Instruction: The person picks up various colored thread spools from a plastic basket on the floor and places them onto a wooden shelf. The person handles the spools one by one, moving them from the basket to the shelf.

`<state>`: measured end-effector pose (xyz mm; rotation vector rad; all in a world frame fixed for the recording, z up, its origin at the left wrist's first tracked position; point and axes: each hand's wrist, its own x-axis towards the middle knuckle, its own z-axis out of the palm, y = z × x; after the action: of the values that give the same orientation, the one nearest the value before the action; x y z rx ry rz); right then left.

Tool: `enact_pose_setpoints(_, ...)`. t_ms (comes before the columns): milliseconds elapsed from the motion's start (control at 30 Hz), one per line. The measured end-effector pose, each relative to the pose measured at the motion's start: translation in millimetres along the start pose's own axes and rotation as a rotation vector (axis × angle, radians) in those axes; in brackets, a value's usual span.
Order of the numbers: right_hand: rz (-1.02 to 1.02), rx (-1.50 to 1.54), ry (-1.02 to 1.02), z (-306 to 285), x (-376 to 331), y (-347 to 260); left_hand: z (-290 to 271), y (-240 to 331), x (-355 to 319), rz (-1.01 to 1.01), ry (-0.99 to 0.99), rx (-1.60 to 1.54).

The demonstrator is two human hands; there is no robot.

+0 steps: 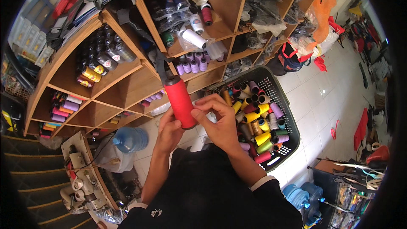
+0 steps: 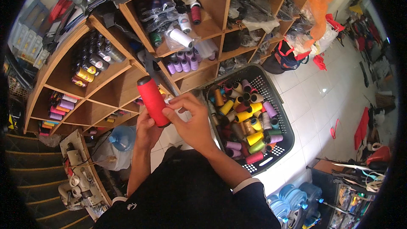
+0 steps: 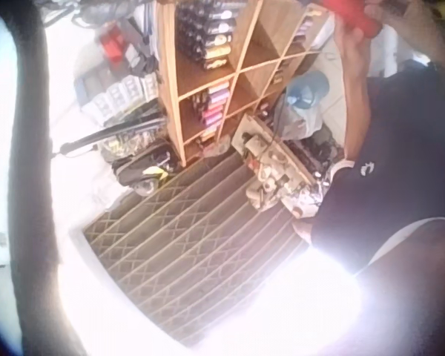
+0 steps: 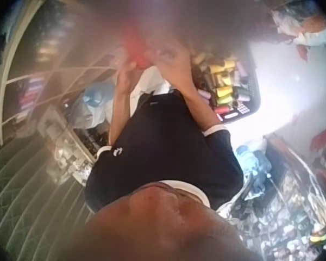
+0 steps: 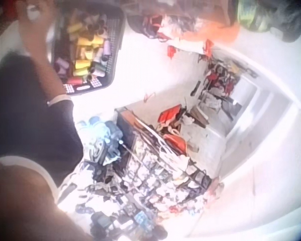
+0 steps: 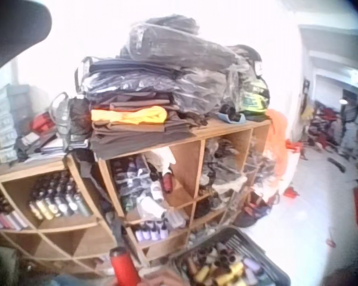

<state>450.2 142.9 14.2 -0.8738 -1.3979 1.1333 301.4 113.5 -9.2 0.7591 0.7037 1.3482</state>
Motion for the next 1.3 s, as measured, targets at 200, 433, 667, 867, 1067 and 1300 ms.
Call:
enact_pose_setpoints(200, 0.066, 0.122, -0.137, 6.4, -1.4, -7.4, -12.8, 13.8, -12.1, 0.034, 0.054, -0.040)
enact_pose_setpoints(433, 0.129, 0.234, -0.221, 6.3, -1.5, 6.7, -1.0, 19.0, -16.1, -0.011, 0.077, -0.123)
enact_pose_setpoints(667, 0.232, 0.554, -0.233, 10.0, -5.4, 17.3, 5.1, 7.6, -14.4, -0.020, -0.007, -0.305)
enact_pose_setpoints(867, 0.131, 0.424, -0.224, 6.1, -5.8, 16.8, 11.3, 5.7, -15.9, 0.002, -0.024, -0.350)
enact_pose_setpoints(1067, 0.117, 0.333, -0.208, 6.3, -1.4, 12.4, 20.2, 7.6, -16.7, -0.038, 0.130, -0.243)
enact_pose_setpoints(1300, 0.234, 0.422, -0.269, 11.6, -0.5, 18.5, 2.1, 5.3, -21.7, -0.080, 0.100, -0.240)
